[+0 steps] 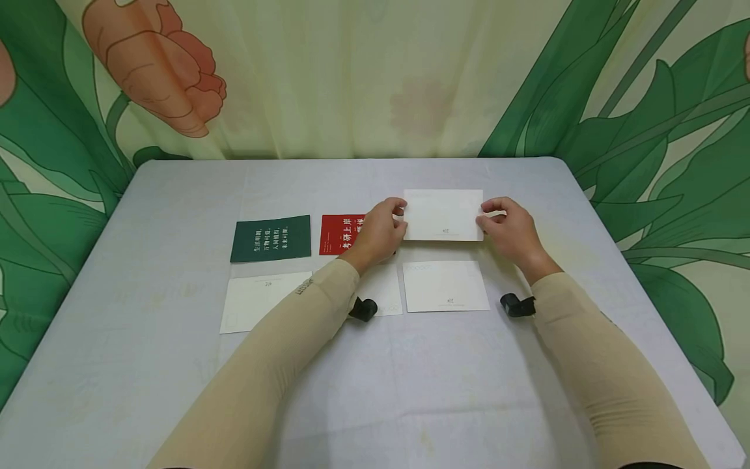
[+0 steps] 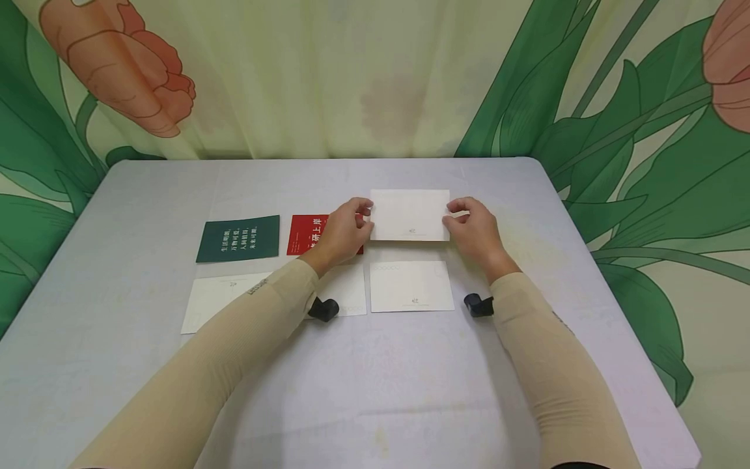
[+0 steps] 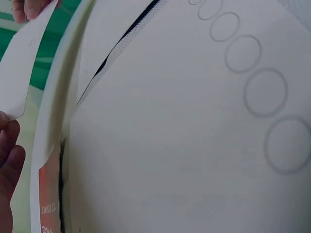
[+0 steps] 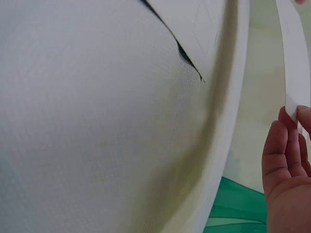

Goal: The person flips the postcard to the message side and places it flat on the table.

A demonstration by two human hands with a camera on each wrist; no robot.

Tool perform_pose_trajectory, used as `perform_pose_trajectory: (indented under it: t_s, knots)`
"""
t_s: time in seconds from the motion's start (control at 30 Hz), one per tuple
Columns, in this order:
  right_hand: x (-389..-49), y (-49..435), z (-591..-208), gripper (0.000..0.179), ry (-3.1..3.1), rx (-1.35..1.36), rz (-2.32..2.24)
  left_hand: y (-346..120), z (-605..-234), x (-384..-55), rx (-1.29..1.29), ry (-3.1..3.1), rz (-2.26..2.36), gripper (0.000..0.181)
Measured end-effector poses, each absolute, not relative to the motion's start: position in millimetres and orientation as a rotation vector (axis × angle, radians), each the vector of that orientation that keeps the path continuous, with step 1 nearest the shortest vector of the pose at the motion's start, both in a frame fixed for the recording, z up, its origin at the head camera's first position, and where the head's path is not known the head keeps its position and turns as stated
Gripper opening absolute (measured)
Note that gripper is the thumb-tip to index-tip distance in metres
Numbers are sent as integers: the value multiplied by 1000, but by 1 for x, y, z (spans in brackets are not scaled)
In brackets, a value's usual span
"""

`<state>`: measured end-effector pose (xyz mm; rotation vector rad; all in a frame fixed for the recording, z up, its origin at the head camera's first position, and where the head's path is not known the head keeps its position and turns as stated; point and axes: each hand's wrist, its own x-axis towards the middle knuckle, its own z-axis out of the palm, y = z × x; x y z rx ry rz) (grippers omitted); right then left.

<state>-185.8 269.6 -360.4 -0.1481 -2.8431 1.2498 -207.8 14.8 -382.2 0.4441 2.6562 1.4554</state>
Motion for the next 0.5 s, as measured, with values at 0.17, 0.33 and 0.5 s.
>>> perform_pose_trajectory:
  t_s: [0.17, 0.33, 0.5]
  knots:
    - [-186, 268, -361, 38, -2867, -135, 1238, 15, -381, -209, 486, 2702, 1343, 39]
    - [-186, 267, -362, 41, -2909, -112, 1221, 16, -381, -210, 501, 2757, 1197, 44]
    - [-187, 266, -365, 44, -2979, -112, 1194, 17, -384, -211, 498, 2785, 1053, 47]
